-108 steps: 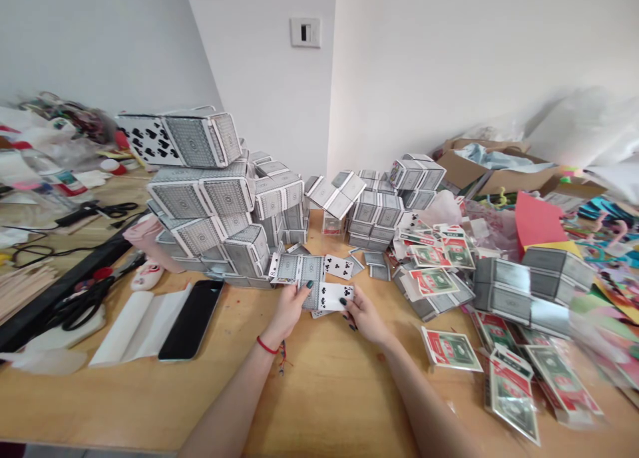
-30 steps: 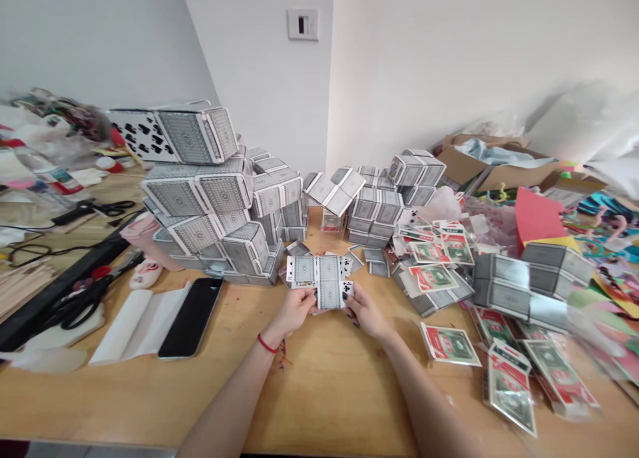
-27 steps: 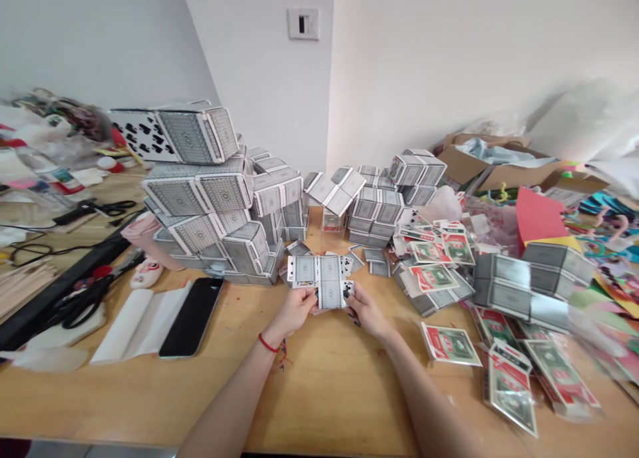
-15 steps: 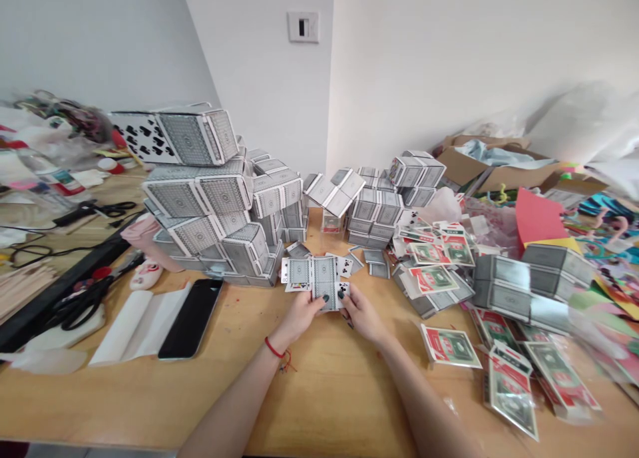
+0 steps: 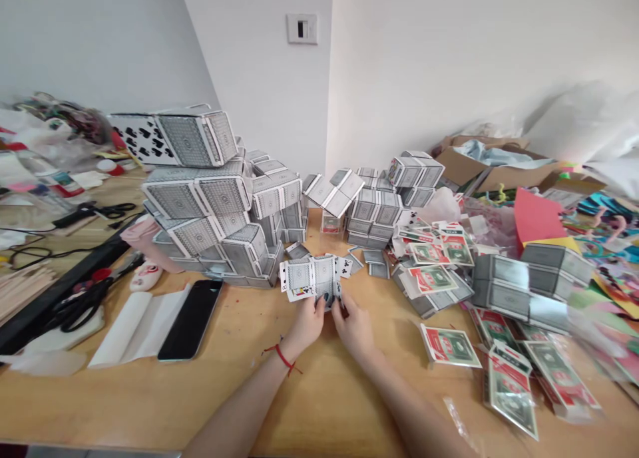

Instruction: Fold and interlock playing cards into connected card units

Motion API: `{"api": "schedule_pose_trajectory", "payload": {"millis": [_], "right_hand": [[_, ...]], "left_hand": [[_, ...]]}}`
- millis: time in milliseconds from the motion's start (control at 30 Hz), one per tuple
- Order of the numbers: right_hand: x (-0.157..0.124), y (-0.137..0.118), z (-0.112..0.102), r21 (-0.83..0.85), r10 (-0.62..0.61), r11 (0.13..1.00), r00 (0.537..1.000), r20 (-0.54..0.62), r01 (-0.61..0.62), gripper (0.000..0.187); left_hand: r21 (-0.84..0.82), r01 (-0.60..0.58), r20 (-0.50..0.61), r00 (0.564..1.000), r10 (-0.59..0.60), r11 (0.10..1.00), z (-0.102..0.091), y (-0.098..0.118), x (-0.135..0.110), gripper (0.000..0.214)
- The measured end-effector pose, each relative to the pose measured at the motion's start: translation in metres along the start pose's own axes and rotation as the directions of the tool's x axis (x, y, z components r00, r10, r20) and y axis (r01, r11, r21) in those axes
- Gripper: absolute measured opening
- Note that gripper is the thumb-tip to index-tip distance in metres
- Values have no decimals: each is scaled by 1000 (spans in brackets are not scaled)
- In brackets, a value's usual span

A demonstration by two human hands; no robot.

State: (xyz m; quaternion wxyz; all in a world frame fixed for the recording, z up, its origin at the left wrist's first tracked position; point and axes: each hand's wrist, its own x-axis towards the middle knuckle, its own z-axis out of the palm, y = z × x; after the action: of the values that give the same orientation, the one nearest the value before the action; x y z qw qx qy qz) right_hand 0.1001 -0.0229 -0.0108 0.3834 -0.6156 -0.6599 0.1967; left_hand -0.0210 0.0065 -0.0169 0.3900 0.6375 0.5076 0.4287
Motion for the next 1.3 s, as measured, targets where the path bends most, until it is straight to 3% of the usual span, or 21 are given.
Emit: {"api": "schedule_pose_trajectory", "payload": {"millis": [133, 233, 300, 433, 600, 700, 800, 933, 1067, 1167, 1300], "right_hand": [[-3, -2, 3, 39, -31, 999, 998, -55, 33, 39], [-6, -6, 6, -2, -39, 999, 998, -56, 39, 51], [-8, -8, 9, -42, -27, 999, 999, -43, 25, 54], [-9, -11, 11, -15, -58, 998, 998, -26, 58, 55], [-2, -12, -7, 254, -126, 963, 986, 113, 94, 54], [7, -10, -17, 479, -22, 877, 994, 105, -31, 37], [16, -4, -19, 652, 92, 738, 983, 159, -174, 30], [22, 5, -14, 740, 172, 569, 931, 321, -360, 30], [20, 8, -10, 777, 137, 386, 864, 485, -497, 34], [19, 5, -9, 767, 101, 374, 845, 526, -522, 36], [17, 3, -8, 751, 90, 453, 863, 496, -479, 33]], "left_hand": [[-161, 27, 50, 999, -20, 987, -1, 8, -3, 25], [-395, 130, 148, 986, -77, 909, -4, 18, -4, 26], [-452, 137, 181, 982, -60, 882, -4, 25, -5, 27], [-460, 125, 60, 992, -110, 879, -4, 35, -3, 41], [-493, 169, 47, 985, -168, 854, -10, 35, 3, 37], [-517, 196, 56, 979, -196, 833, -13, 32, 6, 33], [-557, 205, 80, 978, -194, 805, -12, 31, 6, 35], [-560, 213, 129, 977, -170, 801, -9, 31, 5, 36], [-560, 223, 184, 973, -142, 798, -7, 29, 3, 35], [-560, 232, 172, 972, -162, 795, -5, 27, 2, 32], [-524, 262, 155, 965, -212, 811, -4, 25, 3, 29]]}}
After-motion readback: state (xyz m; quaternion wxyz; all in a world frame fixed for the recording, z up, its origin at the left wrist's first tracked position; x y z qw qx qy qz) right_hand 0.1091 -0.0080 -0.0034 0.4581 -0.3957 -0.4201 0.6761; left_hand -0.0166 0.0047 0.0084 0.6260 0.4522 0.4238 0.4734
